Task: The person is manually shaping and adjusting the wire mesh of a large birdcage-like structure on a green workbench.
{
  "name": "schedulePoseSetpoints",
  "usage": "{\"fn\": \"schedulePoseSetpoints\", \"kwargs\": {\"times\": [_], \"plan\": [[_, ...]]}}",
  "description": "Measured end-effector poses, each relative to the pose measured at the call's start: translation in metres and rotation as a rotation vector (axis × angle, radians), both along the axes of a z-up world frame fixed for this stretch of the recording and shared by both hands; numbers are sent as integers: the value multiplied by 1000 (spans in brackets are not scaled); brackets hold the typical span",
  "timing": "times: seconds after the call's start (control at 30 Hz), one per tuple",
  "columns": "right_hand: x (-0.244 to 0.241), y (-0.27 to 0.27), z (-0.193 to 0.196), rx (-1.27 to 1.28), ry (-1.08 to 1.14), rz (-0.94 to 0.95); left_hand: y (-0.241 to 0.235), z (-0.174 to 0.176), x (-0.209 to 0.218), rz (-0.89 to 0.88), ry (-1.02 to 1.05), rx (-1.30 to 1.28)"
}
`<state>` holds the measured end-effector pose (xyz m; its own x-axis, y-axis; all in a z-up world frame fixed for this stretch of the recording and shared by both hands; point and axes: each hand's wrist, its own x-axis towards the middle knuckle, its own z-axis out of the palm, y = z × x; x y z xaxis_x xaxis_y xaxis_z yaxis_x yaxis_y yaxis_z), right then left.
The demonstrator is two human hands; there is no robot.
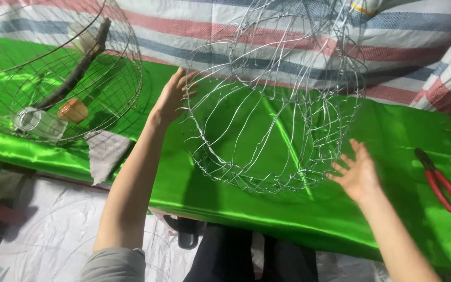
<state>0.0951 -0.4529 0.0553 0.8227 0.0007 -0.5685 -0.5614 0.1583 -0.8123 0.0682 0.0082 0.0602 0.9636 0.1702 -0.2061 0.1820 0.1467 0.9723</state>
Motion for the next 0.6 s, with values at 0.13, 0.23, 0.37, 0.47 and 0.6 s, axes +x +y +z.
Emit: {"fn": "schedulePoseSetpoints", "kwargs": {"times": [0.13,0.23,0.37,0.47,0.6], "plan": [[-8,8,-7,186,-16,12,-1,-12,8,-5,-76,-148],[0,3,-18,202,4,27,1,-21,14,-16,-85,-147],[10,0,-27,202,24,35,2,-20,14,-12,-77,-109],[15,-5,-30,209,10,34,-7,-8,6,-12,-78,-82],[24,-12,-24,194,16,52,-5,-6,-1,29,-78,-74]]}}
